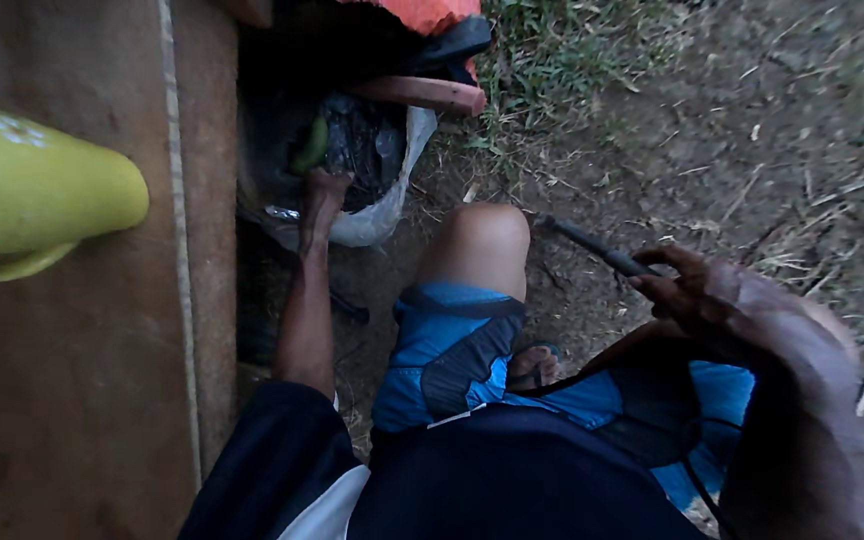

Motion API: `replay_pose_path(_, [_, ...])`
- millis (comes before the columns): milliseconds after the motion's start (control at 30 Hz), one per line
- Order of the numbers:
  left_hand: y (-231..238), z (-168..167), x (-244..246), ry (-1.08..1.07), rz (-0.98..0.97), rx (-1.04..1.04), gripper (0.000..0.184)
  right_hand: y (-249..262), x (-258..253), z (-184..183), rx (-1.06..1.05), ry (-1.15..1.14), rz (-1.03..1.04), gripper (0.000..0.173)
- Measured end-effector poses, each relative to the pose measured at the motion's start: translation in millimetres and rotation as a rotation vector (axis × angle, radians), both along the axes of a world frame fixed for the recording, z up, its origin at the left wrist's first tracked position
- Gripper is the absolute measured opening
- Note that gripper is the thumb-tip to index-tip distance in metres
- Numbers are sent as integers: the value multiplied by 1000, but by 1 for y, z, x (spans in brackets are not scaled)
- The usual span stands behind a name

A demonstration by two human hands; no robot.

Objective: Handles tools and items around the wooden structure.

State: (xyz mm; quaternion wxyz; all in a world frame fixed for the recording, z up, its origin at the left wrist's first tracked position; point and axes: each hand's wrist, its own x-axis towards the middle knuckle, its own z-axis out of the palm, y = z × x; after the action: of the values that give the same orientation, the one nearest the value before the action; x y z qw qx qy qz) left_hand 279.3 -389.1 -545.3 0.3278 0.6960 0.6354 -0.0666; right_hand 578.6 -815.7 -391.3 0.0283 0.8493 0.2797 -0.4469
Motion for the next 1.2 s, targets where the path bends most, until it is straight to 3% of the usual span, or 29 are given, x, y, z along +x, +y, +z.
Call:
replay_pose_path(133, [-11,-2,14,234,-121,45,63,-4,-1,-1,36,-6,7,35])
replay_pose_path(333, [-19,8,33,236,-81,48,46,-3,0,-1,21,-7,17,35])
replay_pose_path(733, [0,-5,0,-263,143,7,45,-12,4,-6,24,4,4,34])
replay_pose_path(933, [-4,3,-10,-756,375,-90,38,-12,4,-4,36,-5,2,32])
replay_pose_path(1067, [-12,20,-16,-1051,275,-267,30,-13,4,-6,36,-12,13,34])
replay_pose_path(1200, [-33,47,-5,-1117,199,-405,29,-14,5,-5,41,12,-3,34])
